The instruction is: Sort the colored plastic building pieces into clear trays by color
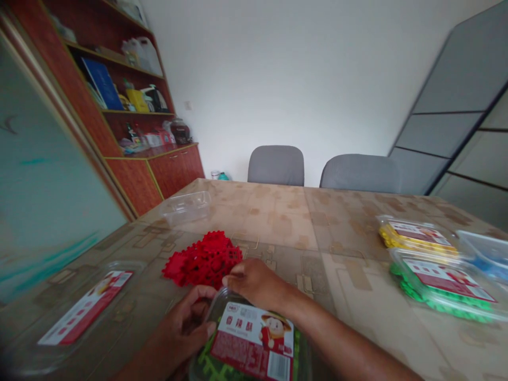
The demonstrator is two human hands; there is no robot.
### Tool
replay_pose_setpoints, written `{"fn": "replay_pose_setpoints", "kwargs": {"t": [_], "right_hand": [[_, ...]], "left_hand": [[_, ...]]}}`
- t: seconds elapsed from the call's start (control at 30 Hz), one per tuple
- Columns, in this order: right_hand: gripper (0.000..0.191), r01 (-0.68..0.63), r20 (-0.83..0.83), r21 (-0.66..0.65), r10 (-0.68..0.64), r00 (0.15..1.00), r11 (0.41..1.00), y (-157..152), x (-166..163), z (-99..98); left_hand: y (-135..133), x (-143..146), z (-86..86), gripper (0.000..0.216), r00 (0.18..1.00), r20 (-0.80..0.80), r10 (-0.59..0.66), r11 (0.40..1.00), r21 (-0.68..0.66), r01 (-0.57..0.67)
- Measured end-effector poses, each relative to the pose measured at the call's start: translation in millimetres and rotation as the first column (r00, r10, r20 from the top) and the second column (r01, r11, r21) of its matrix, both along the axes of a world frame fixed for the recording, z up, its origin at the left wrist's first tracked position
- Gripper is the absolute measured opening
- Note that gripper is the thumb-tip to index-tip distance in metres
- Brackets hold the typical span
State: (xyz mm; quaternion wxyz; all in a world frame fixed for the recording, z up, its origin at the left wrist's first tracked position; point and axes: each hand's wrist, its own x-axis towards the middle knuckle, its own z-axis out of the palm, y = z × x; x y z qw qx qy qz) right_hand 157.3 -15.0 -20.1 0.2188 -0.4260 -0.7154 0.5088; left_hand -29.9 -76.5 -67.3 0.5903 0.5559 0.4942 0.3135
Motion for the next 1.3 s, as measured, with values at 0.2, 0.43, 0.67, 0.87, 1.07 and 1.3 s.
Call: {"fn": "replay_pose_setpoints", "kwargs": {"t": [0.2, 0.43, 0.67, 0.87, 1.07, 1.3], "right_hand": [[0.019, 0.1, -0.067, -0.129, -0.109, 0.992, 0.987, -2, -2, -1.5], [0.012, 0.156, -0.073, -0.055, -0.16, 0.984, 0.986, -2, -8, 2.1], [0.012, 0.133, -0.055, 0.033, -0.131, 0.99, 0.991, -1, -8, 0.7], [0.01, 0.117, 0.004, -0.065, -0.117, 0.993, 0.991, 5, -10, 2.7], [0.015, 0.134, 0.045, 0.046, -0.136, 0.99, 0.99, -1, -19, 8.8], [0.016, 0.085, 0.082, 0.511, -0.147, 0.986, 0.856, -17, -16, 7.7]], "left_hand": [[-1, 2, -0.1, 0.035, 1.0, 0.006, 0.006, 1.0, 0.008, -0.006], [1, 0, -7.3, 0.036, 0.998, 0.055, 0.018, 1.0, 0.007, -0.018], [1, 4, -7.4, 0.036, 0.995, 0.099, 0.032, 0.999, 0.023, -0.035], [3, 4, -16.2, 0.031, 0.987, 0.154, 0.035, 0.994, 0.092, -0.05], [4, -1, -16.8, 0.035, 0.985, 0.171, -0.002, 0.997, 0.08, -0.012], [3, 5, -13.4, 0.054, 0.925, 0.376, -0.06, 0.996, 0.084, 0.031]]}}
